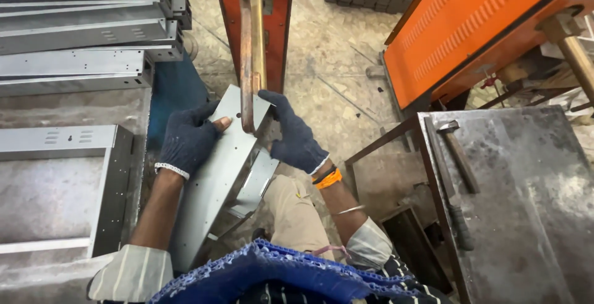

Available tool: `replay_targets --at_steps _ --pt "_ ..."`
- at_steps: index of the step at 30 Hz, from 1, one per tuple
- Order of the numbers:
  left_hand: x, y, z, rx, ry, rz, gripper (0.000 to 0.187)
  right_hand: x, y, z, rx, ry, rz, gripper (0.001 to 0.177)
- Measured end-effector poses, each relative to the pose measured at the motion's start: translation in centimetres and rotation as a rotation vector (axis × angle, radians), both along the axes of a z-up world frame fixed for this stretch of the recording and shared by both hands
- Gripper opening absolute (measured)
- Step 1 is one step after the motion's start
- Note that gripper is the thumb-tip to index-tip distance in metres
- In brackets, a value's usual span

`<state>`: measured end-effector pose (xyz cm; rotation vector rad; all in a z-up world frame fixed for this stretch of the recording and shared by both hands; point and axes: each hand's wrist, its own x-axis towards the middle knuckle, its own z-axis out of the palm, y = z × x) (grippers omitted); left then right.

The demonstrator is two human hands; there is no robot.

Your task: The recorder uses a spot welding machine to join metal plates and frames together to assemble a metal enclosure.

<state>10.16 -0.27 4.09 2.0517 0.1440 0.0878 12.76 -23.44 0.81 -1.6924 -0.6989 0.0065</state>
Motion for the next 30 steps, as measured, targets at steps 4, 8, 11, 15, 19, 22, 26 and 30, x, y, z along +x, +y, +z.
replay_targets --at_steps 4,8,11,15,19,22,26,30 --pt "0.0 -0.1 0.1 -0.021 0.021 -0.007 0.044 -0.9 1.5 -0.2 -0.238 -0.052 -0.205 0.097" --pt "-0.1 -0.2 -0.2 -0.064 0.019 0.021 0.043 -0.7 2.8 -2.2 -0.194 -0.141 -0.369 0.088" --pt "0.0 0.2 -0.3 -0.052 -0.001 0.036 0.042 -0.5 3.5 -1.7 -0.137 -0.203 -0.408 0.084" --pt "-0.6 -0.2 0.2 -0.04 -0.007 0.041 0.042 -1.3 2.6 -1.0 -0.194 -0.149 -0.458 0.08" --pt "-1.7 0.1 0.0 -0.005 -0.035 0.035 0.042 -2.4 3.2 -1.3 -0.154 -0.133 -0.439 0.08" --pt "-2.4 0.1 0.0 -0.035 -0.036 0.055 0.044 -2.8 3.5 -1.8 -0.114 -0.146 -0.44 0.08" --pt "-3.1 0.1 0.5 -0.003 -0.077 0.051 0.041 -3.0 3.9 -2.3 -0.086 -0.079 -0.436 0.082" --pt "-2.9 0.7 -0.1 0.004 -0.102 0.045 0.041 -3.1 4.1 -2.0 -0.065 -0.088 -0.429 0.082"
